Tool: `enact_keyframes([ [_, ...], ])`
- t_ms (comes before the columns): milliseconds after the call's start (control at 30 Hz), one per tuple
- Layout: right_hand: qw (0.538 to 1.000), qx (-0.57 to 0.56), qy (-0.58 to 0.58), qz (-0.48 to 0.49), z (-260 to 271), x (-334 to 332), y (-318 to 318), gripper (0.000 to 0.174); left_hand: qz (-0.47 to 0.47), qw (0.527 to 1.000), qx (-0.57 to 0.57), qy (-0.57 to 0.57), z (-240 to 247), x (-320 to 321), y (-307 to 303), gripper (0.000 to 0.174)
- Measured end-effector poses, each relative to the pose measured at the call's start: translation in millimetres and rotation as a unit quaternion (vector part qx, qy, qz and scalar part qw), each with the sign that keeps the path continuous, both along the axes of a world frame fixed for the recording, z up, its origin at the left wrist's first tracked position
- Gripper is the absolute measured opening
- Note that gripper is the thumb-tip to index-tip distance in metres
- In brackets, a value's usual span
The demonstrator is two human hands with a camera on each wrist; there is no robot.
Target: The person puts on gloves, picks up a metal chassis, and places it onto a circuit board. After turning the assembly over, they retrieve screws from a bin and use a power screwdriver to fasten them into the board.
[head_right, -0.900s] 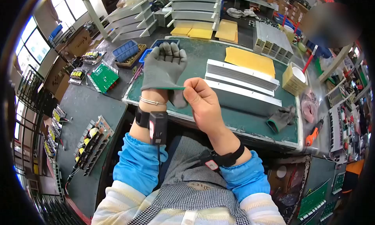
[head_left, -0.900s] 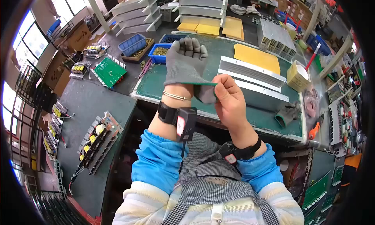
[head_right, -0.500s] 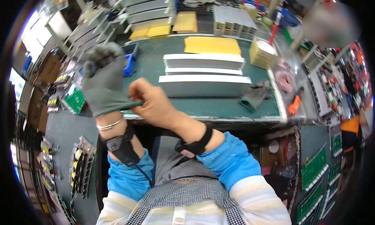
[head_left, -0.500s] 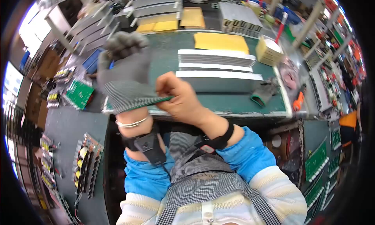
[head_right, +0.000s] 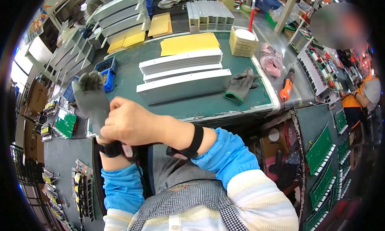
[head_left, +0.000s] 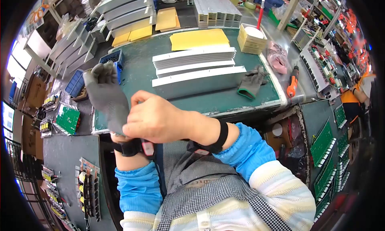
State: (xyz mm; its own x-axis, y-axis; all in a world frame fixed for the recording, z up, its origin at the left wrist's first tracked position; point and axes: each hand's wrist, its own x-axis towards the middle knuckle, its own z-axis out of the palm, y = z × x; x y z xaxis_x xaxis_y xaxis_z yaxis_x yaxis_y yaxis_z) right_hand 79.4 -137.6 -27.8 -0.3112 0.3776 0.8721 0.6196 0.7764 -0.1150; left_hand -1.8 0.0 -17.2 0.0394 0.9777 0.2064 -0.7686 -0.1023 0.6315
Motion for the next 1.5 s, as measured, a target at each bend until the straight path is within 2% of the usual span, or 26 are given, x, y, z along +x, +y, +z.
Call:
enact_keyframes([
  [33, 1.0, -0.008, -0.016, -0.014, -2.4, 1.1, -4.3, 0.015, -0.232, 0.965, 0.013, -0.12, -5.9, -17.3, 3.4, 0.036],
  [67, 0.999, -0.018, -0.031, -0.028, -4.9, 3.1, -8.3, 0.014, -0.263, 0.947, -0.078, -0.17, -11.2, -21.6, 8.7, 0.037],
  [133, 0.997, -0.073, -0.002, -0.02, -11.6, 8.7, -14.9, 0.011, -0.315, 0.874, -0.261, -0.263, -6.3, -22.5, 4.5, 0.038],
  [200, 0.993, -0.116, 0.021, -0.019, -18.0, 14.1, -19.3, 0.012, -0.338, 0.88, -0.21, -0.259, -4.6, -24.1, -3.1, 0.04],
  [267, 0.99, -0.103, 0.043, -0.087, -18.6, 26.4, -33.9, 0.016, -0.402, 0.871, -0.111, -0.258, -9.2, -34.6, -6.4, 0.042],
  [367, 0.966, -0.066, 0.088, -0.235, -17.5, 66.2, -72.3, 0.018, -0.442, 0.891, -0.011, -0.105, -18.7, -61.5, -4.7, 0.048],
  [400, 0.945, -0.109, 0.093, -0.295, -17.2, 84.5, -92.5, 0.02, -0.445, 0.894, 0.017, -0.05, -23.9, -71.0, -5.8, 0.049],
  [467, 0.876, -0.126, 0.139, -0.444, -26.0, 113.3, -129.1, 0.02, -0.373, 0.926, -0.037, 0.047, -39.1, -91.5, -14.3, 0.047],
  [567, 0.75, -0.185, 0.052, -0.632, -56.5, 163.1, -185.1, 0.03, -0.303, 0.933, -0.052, 0.187, -90.7, -119.8, -9.4, 0.045],
  [600, 0.709, -0.234, 0.04, -0.664, -71.0, 176.7, -200.4, 0.038, -0.284, 0.929, -0.045, 0.232, -102.8, -122.4, -6.4, 0.044],
  [667, 0.672, -0.29, 0.038, -0.681, -93.3, 189.0, -212.7, 0.044, -0.262, 0.908, 0.071, 0.32, -103.0, -111.5, -23.5, 0.046],
  [767, 0.665, -0.31, 0.069, -0.677, -106.4, 193.9, -202.0, 0.04, -0.247, 0.848, 0.185, 0.431, -83.6, -77.1, -61.3, 0.038],
  [800, 0.677, -0.278, 0.095, -0.675, -114.2, 203.2, -200.8, 0.036, -0.25, 0.814, 0.219, 0.476, -72.7, -64.1, -72.8, 0.037],
  [867, 0.698, -0.214, 0.149, -0.666, -127.0, 222.5, -197.9, 0.029, -0.291, 0.763, 0.311, 0.487, -48.2, -36.6, -95.4, 0.032],
  [900, 0.692, -0.176, 0.214, -0.666, -115.6, 223.7, -197.1, 0.025, -0.309, 0.754, 0.321, 0.483, -47.2, -23.6, -101.3, 0.031],
  [933, 0.674, -0.117, 0.223, -0.694, -119.7, 236.1, -197.6, 0.026, -0.327, 0.745, 0.329, 0.479, -46.7, -11.1, -107.2, 0.031],
  [1000, 0.635, -0.136, 0.482, -0.588, -117.0, 261.8, -203.7, 0.024, -0.368, 0.739, 0.324, 0.462, -34.4, 19.7, -124.6, 0.028],
  [1033, 0.65, -0.076, 0.586, -0.477, -113.4, 262.5, -204.2, 0.019, -0.389, 0.736, 0.323, 0.45, -27.8, 37.5, -134.1, 0.026],
  [1133, 0.714, -0.054, 0.592, -0.369, -82.4, 236.3, -200.1, 0.016, -0.443, 0.73, 0.337, 0.396, -28.3, 97.5, -161.8, 0.035],
  [1200, 0.75, -0.123, 0.519, -0.39, -61.7, 211.8, -205.1, 0.015, -0.472, 0.739, 0.307, 0.37, -29.6, 135.4, -188.0, 0.043],
  [1233, 0.784, -0.146, 0.432, -0.423, -55.6, 203.9, -209.1, 0.017, -0.481, 0.741, 0.282, 0.374, -28.6, 152.6, -200.3, 0.047],
  [1267, 0.813, -0.19, 0.356, -0.42, -44.9, 196.7, -214.6, 0.019, -0.472, 0.704, 0.288, 0.445, -26.5, 168.4, -208.7, 0.047],
  [1333, 0.867, -0.168, 0.235, -0.405, -42.5, 193.0, -221.5, 0.025, -0.522, 0.701, 0.23, 0.427, -34.1, 184.0, -220.9, 0.041],
  [1433, 0.83, -0.207, 0.263, -0.446, -44.7, 187.2, -241.9, 0.031, -0.526, 0.714, 0.207, 0.413, -52.5, 190.7, -230.1, 0.035],
  [1467, 0.813, -0.223, 0.277, -0.46, -46.0, 184.8, -249.5, 0.033, -0.502, 0.713, 0.236, 0.429, -58.4, 193.4, -230.4, 0.033],
  [1500, 0.804, -0.227, 0.236, -0.496, -49.6, 184.2, -255.3, 0.034, -0.478, 0.712, 0.262, 0.443, -62.9, 194.3, -230.7, 0.031],
])
